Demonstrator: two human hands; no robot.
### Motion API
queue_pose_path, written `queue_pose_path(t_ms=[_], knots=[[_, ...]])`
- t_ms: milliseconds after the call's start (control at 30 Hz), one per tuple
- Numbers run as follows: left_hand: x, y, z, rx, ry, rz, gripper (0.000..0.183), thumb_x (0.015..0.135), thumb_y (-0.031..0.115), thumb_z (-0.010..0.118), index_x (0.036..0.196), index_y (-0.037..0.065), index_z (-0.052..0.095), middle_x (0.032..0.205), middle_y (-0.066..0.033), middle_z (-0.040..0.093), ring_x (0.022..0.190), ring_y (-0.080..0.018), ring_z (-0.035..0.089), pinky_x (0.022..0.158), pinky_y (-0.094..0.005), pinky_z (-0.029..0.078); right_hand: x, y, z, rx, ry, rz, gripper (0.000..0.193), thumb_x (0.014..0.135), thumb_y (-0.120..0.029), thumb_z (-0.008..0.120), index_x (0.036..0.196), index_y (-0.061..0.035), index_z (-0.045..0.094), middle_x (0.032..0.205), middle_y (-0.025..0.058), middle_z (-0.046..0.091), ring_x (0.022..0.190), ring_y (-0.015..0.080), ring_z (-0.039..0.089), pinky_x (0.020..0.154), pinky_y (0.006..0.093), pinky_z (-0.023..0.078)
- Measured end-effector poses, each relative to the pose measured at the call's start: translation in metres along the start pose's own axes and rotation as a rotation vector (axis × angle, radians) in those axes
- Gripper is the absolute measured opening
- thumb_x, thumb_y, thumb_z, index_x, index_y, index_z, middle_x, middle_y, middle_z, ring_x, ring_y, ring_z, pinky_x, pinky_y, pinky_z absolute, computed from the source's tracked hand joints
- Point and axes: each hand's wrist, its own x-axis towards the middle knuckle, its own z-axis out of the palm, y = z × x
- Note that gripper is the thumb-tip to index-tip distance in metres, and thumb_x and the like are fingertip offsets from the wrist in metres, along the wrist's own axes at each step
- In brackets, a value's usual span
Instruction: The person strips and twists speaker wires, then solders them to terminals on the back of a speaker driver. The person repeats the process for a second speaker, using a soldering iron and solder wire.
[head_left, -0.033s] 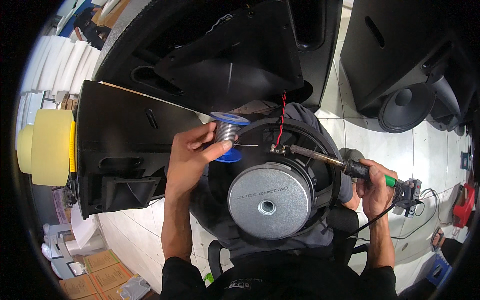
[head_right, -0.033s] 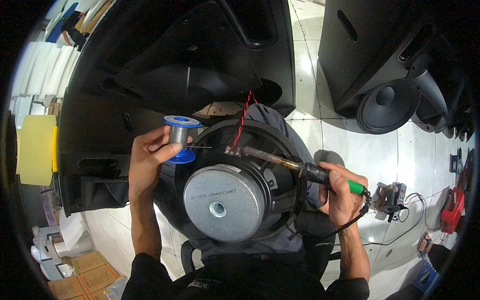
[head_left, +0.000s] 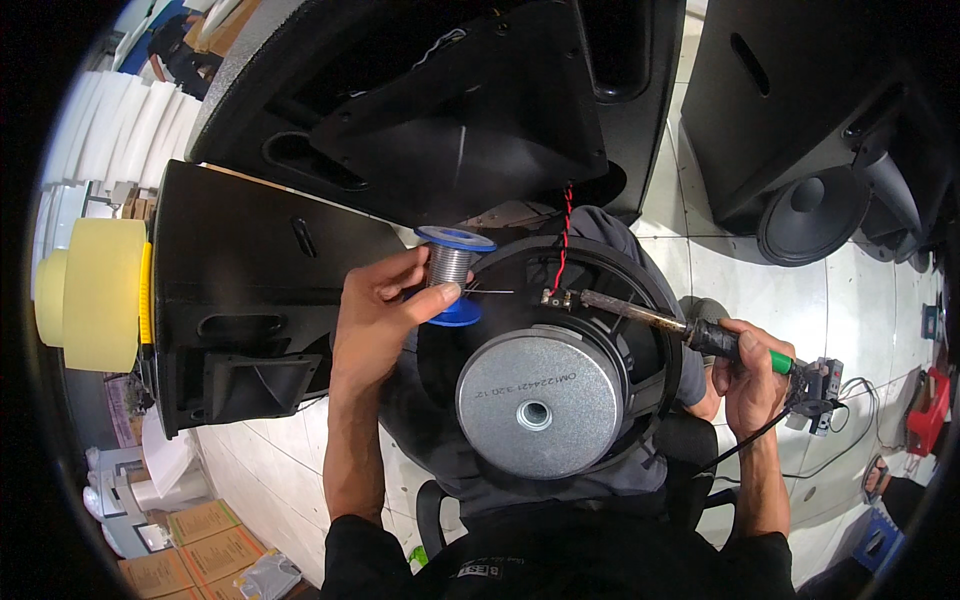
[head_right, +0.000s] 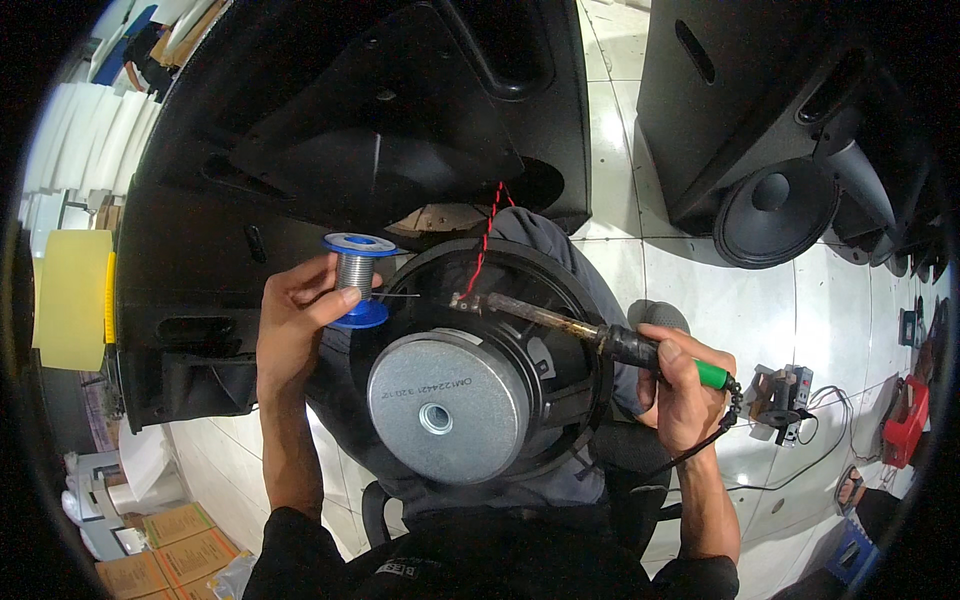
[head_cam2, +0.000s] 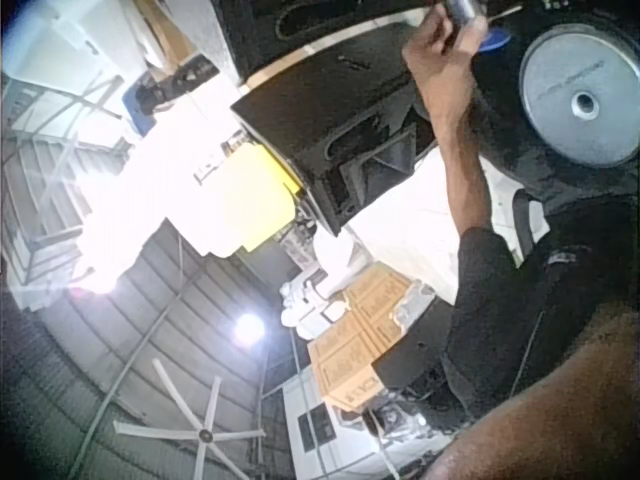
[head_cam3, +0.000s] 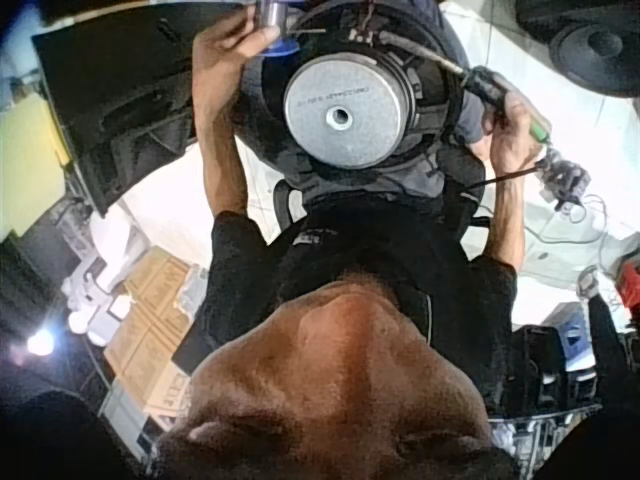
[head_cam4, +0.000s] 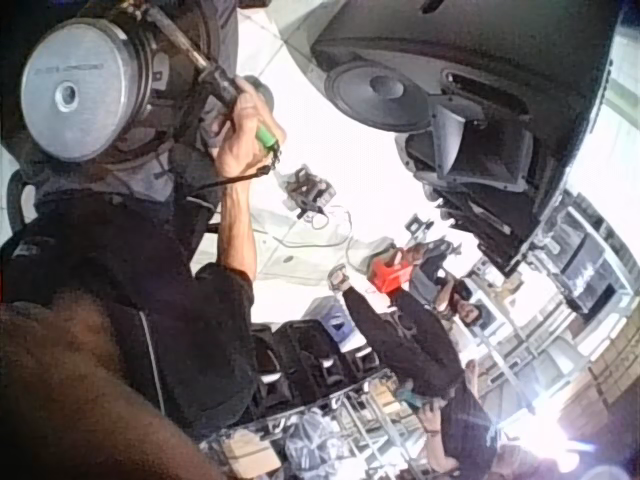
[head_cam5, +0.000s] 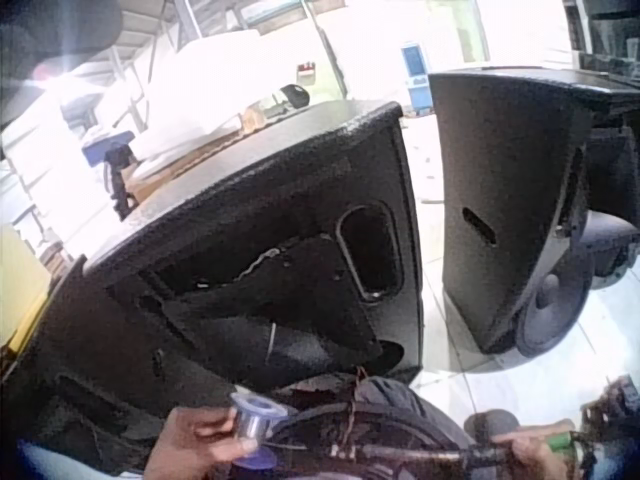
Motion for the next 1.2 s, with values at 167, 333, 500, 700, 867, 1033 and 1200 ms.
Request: queue_pose_path(t_ms=[167,333,500,700,867,1033,1200], knots=[[-0.007,-0.002,-0.010,0.022,0.006,-0.023,0.057,0.071,0.025,0.078,0.115,-0.009,0.066,0.096,-0.0178,0.073,0.088,-0.0217,0.071,0.090,-0.0347,0.050,0.001,0.000,-0.002,-0.015,-0.006,-0.014,0.043,0.090,-0.031,0.060,0.102,0.0105,0.068,0.069,0.0114,0.062,0.045,0.0141,0.047,0.041,0.0269,0.036],[-0.007,-0.005,-0.014,0.013,0.038,-0.015,0.053,0.071,0.023,0.080,0.114,-0.006,0.068,0.095,-0.0149,0.074,0.087,-0.0199,0.070,0.091,-0.0333,0.049,0.006,0.004,-0.004,-0.017,-0.011,-0.041,0.043,0.091,-0.031,0.059,0.103,0.0099,0.067,0.073,0.0120,0.064,0.046,0.0139,0.047,0.042,0.0268,0.036],[-0.015,-0.010,-0.025,-0.085,0.144,-0.006,0.053,0.073,0.023,0.078,0.117,-0.005,0.067,0.098,-0.0167,0.073,0.089,-0.0203,0.070,0.095,-0.0344,0.048,0.009,0.008,-0.001,0.141,0.128,-0.077,0.046,0.096,-0.032,0.055,0.107,0.0116,0.065,0.065,0.0073,0.058,0.046,0.0108,0.049,0.042,0.0235,0.036],[-0.043,-0.041,-0.055,-0.048,0.355,0.190,0.042,0.086,0.014,0.064,0.123,-0.004,0.060,0.109,-0.0160,0.068,0.095,-0.0227,0.067,0.090,-0.0346,0.051,-0.001,0.012,-0.059,0.295,0.345,-0.138,0.043,0.100,-0.031,0.051,0.119,0.0073,0.060,0.073,0.0060,0.060,0.053,0.0075,0.046,0.045,0.0220,0.033],[-0.086,-0.127,-0.121,0.440,0.622,0.166,0.041,0.092,0.022,0.054,0.127,0.002,0.061,0.123,-0.0194,0.061,0.110,-0.0307,0.060,0.099,-0.0431,0.046,-0.024,-0.001,-0.127,0.053,0.662,-0.306,0.035,0.098,-0.027,0.058,0.110,0.0047,0.068,0.069,0.0018,0.056,0.054,0.0083,0.047,0.048,0.0234,0.034],[-0.125,-0.168,-0.145,0.688,0.742,0.124,0.040,0.097,0.023,0.047,0.130,0.007,0.061,0.134,-0.0222,0.054,0.122,-0.0367,0.054,0.107,-0.0499,0.041,-0.099,-0.021,-0.194,-1.003,0.878,-0.500,0.020,0.091,-0.011,0.062,0.095,0.0052,0.073,0.067,0.0055,0.061,0.055,0.0097,0.051,0.052,0.0252,0.038],[-0.121,-0.237,-0.163,-0.382,0.773,0.115,0.039,0.096,0.015,0.049,0.131,-0.001,0.055,0.138,-0.0233,0.050,0.122,-0.0334,0.053,0.110,-0.0485,0.039,-0.137,0.018,-0.227,-1.532,0.523,-0.486,0.011,0.081,-0.003,0.071,0.092,-0.0004,0.071,0.067,0.0115,0.062,0.052,0.0217,0.060,0.048,0.0328,0.045]])
